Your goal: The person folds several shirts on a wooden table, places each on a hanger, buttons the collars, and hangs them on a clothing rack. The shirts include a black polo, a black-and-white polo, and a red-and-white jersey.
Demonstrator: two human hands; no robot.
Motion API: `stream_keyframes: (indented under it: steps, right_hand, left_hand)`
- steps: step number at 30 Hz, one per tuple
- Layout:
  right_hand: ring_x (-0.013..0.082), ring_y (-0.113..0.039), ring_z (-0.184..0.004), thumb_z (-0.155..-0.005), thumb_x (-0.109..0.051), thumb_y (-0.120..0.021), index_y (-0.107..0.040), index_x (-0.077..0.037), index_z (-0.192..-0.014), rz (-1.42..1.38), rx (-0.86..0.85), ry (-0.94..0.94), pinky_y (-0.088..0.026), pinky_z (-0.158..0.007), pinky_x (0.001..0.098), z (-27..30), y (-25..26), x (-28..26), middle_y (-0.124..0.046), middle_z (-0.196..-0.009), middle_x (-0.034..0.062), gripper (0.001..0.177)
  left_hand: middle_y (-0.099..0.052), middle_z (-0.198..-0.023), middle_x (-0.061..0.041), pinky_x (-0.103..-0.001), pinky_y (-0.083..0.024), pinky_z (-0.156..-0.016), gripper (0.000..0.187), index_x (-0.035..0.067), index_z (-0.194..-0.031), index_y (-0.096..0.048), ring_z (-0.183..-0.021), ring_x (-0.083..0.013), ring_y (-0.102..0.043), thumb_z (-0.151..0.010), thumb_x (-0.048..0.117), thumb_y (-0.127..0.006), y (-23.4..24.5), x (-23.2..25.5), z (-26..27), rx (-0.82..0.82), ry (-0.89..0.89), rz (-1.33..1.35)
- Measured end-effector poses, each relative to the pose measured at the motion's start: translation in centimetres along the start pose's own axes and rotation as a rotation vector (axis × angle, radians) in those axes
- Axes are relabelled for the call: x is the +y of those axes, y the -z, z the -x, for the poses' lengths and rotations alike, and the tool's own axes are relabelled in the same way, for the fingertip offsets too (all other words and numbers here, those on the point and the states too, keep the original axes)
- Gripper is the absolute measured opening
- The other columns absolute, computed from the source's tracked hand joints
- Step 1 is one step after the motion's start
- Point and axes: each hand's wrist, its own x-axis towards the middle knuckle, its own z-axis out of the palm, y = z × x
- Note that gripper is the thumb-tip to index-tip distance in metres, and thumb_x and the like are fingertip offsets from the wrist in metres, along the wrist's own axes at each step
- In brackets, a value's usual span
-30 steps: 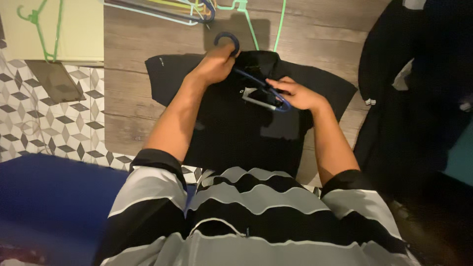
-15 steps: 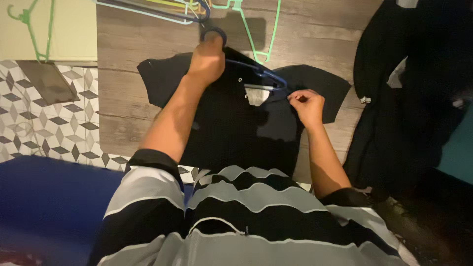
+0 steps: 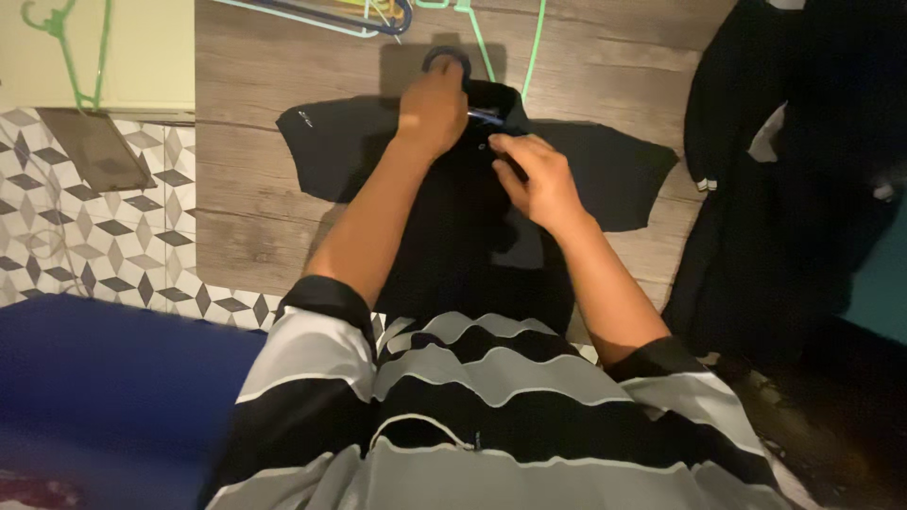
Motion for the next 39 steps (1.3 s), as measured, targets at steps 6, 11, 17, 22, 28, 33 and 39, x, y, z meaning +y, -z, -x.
stream_keyframes:
  steps: [6,11,17,22,28,33,39]
  right_hand:
    - [0.0364,-0.058,-0.117,-0.09,-0.006,-0.075,-0.069,-0.002,-0.123,0.359,0.008,-0.182,-0.047,-0.096,0.0451,0.8,-1.8,4.7,-0.066,-0.126,0.0125,0.034]
    - [0.0341,-0.055,-0.119,-0.093,-0.018,-0.079,-0.072,-0.007,-0.125,0.409,-0.021,-0.044,-0.045,-0.097,0.0489,-0.3,-3.0,6.0,-0.063,-0.128,0.0091,0.035]
    - [0.0326,-0.052,-0.117,-0.09,-0.02,-0.079,-0.075,-0.011,-0.109,0.606,-0.101,-0.051,-0.042,-0.094,0.0501,-3.0,-5.3,6.3,-0.062,-0.126,0.0068,0.022]
    - [0.0341,-0.053,-0.116,-0.088,-0.021,-0.079,-0.077,-0.013,-0.102,0.589,-0.148,-0.203,-0.041,-0.091,0.0516,-2.3,-2.8,8.7,-0.061,-0.124,0.0088,0.017]
    - [0.0362,-0.058,-0.115,-0.099,-0.021,-0.075,-0.075,-0.013,-0.116,0.39,-0.124,-0.223,-0.046,-0.096,0.0507,0.5,-2.1,10.8,-0.064,-0.121,0.0108,0.018]
    - [0.0416,-0.057,-0.124,-0.111,-0.026,-0.063,-0.058,-0.007,-0.145,0.444,0.033,-0.349,-0.045,-0.103,0.0524,6.1,0.5,13.2,-0.061,-0.135,0.0186,0.039]
    - [0.0429,-0.036,-0.148,-0.111,-0.044,-0.055,-0.051,-0.011,-0.158,0.837,-0.152,-0.415,-0.031,-0.111,0.0639,14.9,5.0,14.3,-0.045,-0.163,0.0188,0.058]
  left_hand:
    - [-0.063,-0.123,-0.022,-0.054,-0.053,-0.081,0.024,0.002,-0.114,-0.059,-0.095,-0.046,-0.066,-0.1,0.021,-0.062,0.1,0.0,-0.5,0.095,-0.053,0.117]
    - [-0.063,-0.119,-0.021,-0.053,-0.053,-0.083,0.025,0.002,-0.109,-0.06,-0.099,-0.0439,-0.066,-0.102,0.026,-0.058,-0.9,1.3,-1.4,0.003,0.028,0.176]
    - [-0.066,-0.118,-0.021,-0.054,-0.051,-0.08,0.041,0.0,-0.118,-0.062,-0.1,-0.0446,-0.064,-0.099,0.036,-0.059,0.1,1.4,-0.8,0.125,-0.108,0.215]
    - [-0.072,-0.112,-0.018,-0.056,-0.045,-0.097,0.034,0.009,-0.116,-0.067,-0.105,-0.0366,-0.066,-0.111,0.039,-0.05,3.4,-6.4,4.2,-0.125,0.057,-0.145]
    - [-0.064,-0.113,-0.017,-0.052,-0.04,-0.098,0.03,0.006,-0.118,-0.063,-0.112,-0.0352,-0.057,-0.105,0.033,-0.06,4.0,-13.5,8.5,-0.142,0.149,-0.081]
    - [-0.057,-0.124,-0.017,-0.052,-0.038,-0.102,0.037,0.006,-0.131,-0.062,-0.118,-0.0368,-0.052,-0.104,0.032,-0.068,4.1,-14.3,12.3,0.223,0.087,-0.149]
    - [-0.045,-0.151,-0.022,-0.061,-0.031,-0.114,0.063,0.008,-0.142,-0.059,-0.139,-0.0468,-0.04,-0.094,0.046,-0.074,1.3,-10.0,19.7,0.128,0.043,-0.144]
